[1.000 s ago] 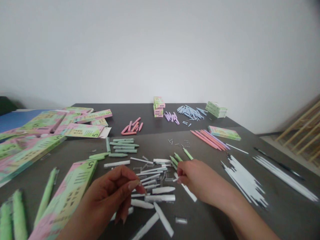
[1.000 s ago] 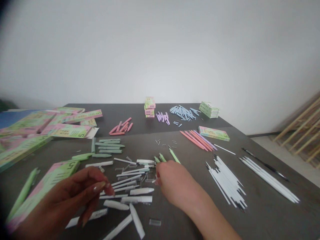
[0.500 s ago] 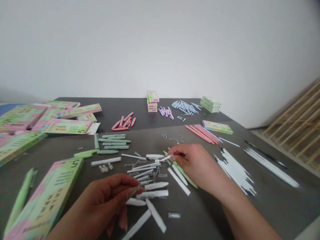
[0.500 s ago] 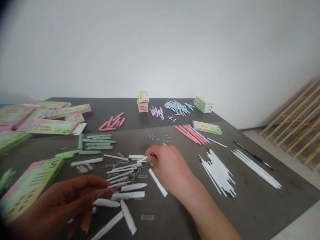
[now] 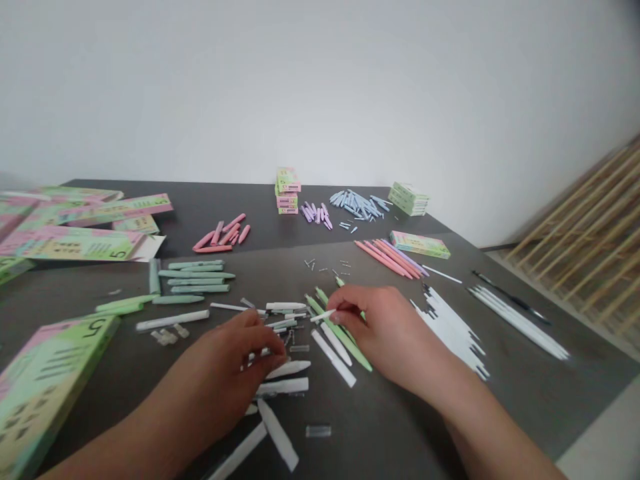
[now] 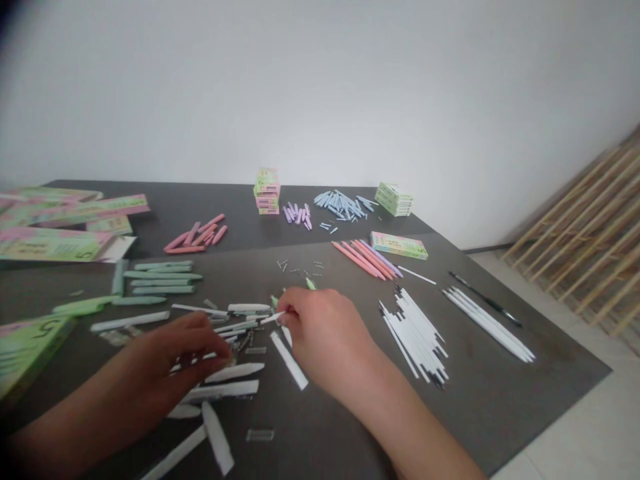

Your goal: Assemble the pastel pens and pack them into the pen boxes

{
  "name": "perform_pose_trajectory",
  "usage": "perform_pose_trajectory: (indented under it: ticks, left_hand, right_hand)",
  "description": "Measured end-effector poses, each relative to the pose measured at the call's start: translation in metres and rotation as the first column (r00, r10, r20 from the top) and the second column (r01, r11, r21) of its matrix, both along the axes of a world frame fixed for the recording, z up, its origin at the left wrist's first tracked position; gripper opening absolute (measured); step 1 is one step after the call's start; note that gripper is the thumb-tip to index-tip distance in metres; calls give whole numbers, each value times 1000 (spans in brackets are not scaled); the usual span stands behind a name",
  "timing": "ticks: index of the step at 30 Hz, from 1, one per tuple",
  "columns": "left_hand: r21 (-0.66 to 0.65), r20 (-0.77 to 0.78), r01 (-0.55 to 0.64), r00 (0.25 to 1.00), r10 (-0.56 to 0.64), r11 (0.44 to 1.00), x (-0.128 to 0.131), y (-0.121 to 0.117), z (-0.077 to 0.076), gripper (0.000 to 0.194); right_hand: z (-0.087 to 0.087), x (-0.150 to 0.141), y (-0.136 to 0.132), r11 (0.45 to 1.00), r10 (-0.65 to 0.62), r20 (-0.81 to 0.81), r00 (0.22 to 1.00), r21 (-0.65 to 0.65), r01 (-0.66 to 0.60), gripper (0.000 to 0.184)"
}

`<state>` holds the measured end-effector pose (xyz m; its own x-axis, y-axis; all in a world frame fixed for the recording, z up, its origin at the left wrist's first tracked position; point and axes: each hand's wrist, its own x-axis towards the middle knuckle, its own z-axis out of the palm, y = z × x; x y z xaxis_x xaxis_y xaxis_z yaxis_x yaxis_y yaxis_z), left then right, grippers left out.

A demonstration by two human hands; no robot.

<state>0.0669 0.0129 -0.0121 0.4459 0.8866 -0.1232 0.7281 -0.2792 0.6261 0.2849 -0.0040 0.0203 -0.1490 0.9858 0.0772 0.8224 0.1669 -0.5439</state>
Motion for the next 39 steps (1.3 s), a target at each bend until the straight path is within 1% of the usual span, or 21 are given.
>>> perform_pose_trajectory:
  ticks: [3,5,7,10,14,19,26,34,39]
  left_hand:
    - [39,-27,-7,1000,8,999,17,6,-12,23]
    - [45,-39,-25,999,26,999,22,7,-22,22]
    - [47,-41,-34,999,36,998,25,6,-30,22]
    - [46,-31,-34,999,35,998,26,5,-37,22]
    - [39,-21,-37,999,37,999,25,5,-38,23]
    - [31,-13,-33,999,33,999,23,6,-40,23]
    - [50,10,-29,1000,29,998,21,6,-44,25]
    - [26,2,-24,1000,24,999,22,8,-43,28]
    - [23,16,-29,999,29,999,19,7,-45,29]
  right_hand:
    - [-11,9,-2,1000,10,-105,994,-23,-12,14]
    - [-14,12,-3,1000,3,-137,991,-28,-7,14]
    - [-15,13,-3,1000,-5,-128,992,-30,1,14]
    - [-10,11,-4,999,-10,-95,995,-46,6,13]
    - [-6,9,-7,997,-12,-87,996,-76,6,12]
    - [-7,10,-8,995,11,-78,997,-93,-19,15]
    - [-9,11,-6,994,52,108,993,-103,-41,15]
    - [-9,10,-7,991,83,189,978,-123,-60,14]
    - [-11,9,-7,992,105,259,960,-101,-82,13]
